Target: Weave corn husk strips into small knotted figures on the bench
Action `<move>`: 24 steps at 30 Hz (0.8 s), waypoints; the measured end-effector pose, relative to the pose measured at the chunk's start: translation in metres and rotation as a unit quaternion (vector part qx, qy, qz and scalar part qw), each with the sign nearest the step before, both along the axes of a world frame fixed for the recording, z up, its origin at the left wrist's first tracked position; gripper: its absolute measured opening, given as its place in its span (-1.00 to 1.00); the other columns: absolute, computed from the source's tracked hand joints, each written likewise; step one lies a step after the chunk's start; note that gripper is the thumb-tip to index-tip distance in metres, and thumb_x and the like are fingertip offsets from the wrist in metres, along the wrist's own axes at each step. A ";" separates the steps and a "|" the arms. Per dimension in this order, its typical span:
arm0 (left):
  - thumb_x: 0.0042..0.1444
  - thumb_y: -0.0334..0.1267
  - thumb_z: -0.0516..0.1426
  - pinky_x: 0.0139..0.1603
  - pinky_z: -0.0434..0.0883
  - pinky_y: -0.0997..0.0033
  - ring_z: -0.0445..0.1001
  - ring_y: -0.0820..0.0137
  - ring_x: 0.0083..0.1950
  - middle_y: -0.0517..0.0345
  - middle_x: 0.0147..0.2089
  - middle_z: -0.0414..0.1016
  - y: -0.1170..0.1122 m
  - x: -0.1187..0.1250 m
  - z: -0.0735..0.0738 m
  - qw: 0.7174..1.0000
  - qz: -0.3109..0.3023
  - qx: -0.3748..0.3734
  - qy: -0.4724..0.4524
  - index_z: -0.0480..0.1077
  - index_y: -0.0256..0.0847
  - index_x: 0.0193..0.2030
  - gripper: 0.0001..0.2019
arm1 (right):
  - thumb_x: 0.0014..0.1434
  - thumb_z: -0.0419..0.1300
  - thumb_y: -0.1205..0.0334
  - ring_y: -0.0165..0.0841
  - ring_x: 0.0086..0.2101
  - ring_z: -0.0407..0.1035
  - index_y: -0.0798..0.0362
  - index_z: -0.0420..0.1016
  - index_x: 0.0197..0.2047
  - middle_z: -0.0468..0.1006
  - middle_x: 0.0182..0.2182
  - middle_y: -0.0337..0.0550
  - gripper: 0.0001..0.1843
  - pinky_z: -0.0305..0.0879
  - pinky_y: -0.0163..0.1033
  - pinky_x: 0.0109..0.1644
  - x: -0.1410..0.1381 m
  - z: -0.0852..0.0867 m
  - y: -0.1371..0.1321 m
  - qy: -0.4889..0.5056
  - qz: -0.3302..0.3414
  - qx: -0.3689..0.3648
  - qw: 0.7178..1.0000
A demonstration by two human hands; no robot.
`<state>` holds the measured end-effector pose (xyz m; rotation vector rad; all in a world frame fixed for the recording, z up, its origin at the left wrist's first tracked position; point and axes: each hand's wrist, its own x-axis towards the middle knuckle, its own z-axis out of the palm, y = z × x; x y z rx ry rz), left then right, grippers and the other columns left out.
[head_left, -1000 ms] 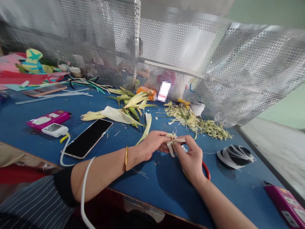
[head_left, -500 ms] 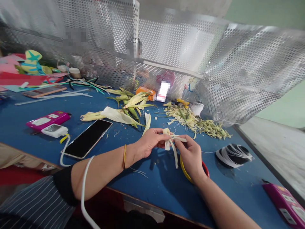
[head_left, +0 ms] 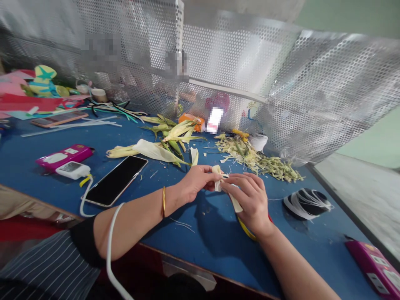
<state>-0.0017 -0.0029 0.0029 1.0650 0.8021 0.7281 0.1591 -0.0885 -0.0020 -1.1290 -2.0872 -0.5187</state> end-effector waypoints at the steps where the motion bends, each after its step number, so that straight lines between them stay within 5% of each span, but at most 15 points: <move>1: -0.16 -0.28 0.32 -0.46 0.28 0.51 0.29 0.56 -0.56 0.26 -0.57 0.38 0.000 0.000 -0.001 1.000 0.000 0.027 0.015 0.47 -0.29 -0.46 -0.84 | 0.24 0.15 0.41 -0.25 -0.08 0.48 -0.07 0.54 -0.10 0.62 -0.17 -0.15 -0.75 0.24 -0.05 0.09 0.000 0.000 0.001 0.031 0.007 -0.013 0.999; 6: -0.10 -0.29 0.26 -0.48 0.25 0.50 0.33 0.50 -0.52 0.19 -0.51 0.49 -0.002 0.000 -0.002 0.985 -0.067 0.150 0.060 0.52 -0.28 -0.40 -0.88 | 0.26 0.17 0.27 -0.27 -0.22 0.50 -0.05 0.57 -0.25 0.62 -0.27 -0.15 -0.87 0.34 -0.11 -0.08 -0.003 -0.006 0.005 0.199 -0.012 -0.075 0.977; 12: 0.01 -0.26 0.16 -0.40 0.35 0.48 0.45 0.46 -0.45 0.12 -0.38 0.56 -0.004 -0.001 -0.001 0.976 -0.143 0.152 0.055 0.52 -0.28 -0.33 -0.85 | 0.23 0.19 0.12 -0.33 -0.39 0.42 0.02 0.48 -0.39 0.54 -0.40 -0.17 -0.79 0.32 -0.26 -0.30 -0.001 -0.014 0.009 0.316 -0.100 -0.151 0.931; 18: 0.01 -0.17 0.21 -0.35 0.39 0.48 0.49 0.43 -0.39 0.09 -0.35 0.56 -0.004 0.000 -0.005 0.976 -0.153 0.143 0.058 0.52 -0.27 -0.31 -0.80 | 0.21 0.16 -0.08 -0.37 -0.57 0.33 0.03 0.42 -0.37 0.46 -0.59 -0.24 -0.66 0.22 -0.28 -0.46 -0.003 -0.019 0.012 0.397 -0.117 -0.248 0.876; 24: 0.00 -0.21 0.21 -0.46 0.28 0.54 0.38 0.51 -0.50 0.17 -0.50 0.48 -0.007 0.004 -0.012 0.970 -0.079 0.196 0.118 0.48 -0.28 -0.45 -0.84 | 0.07 0.24 -0.20 -0.45 -0.65 0.16 0.06 0.41 -0.41 0.35 -0.65 -0.31 -0.55 0.09 -0.32 -0.59 -0.009 -0.015 0.014 0.470 -0.100 -0.305 0.822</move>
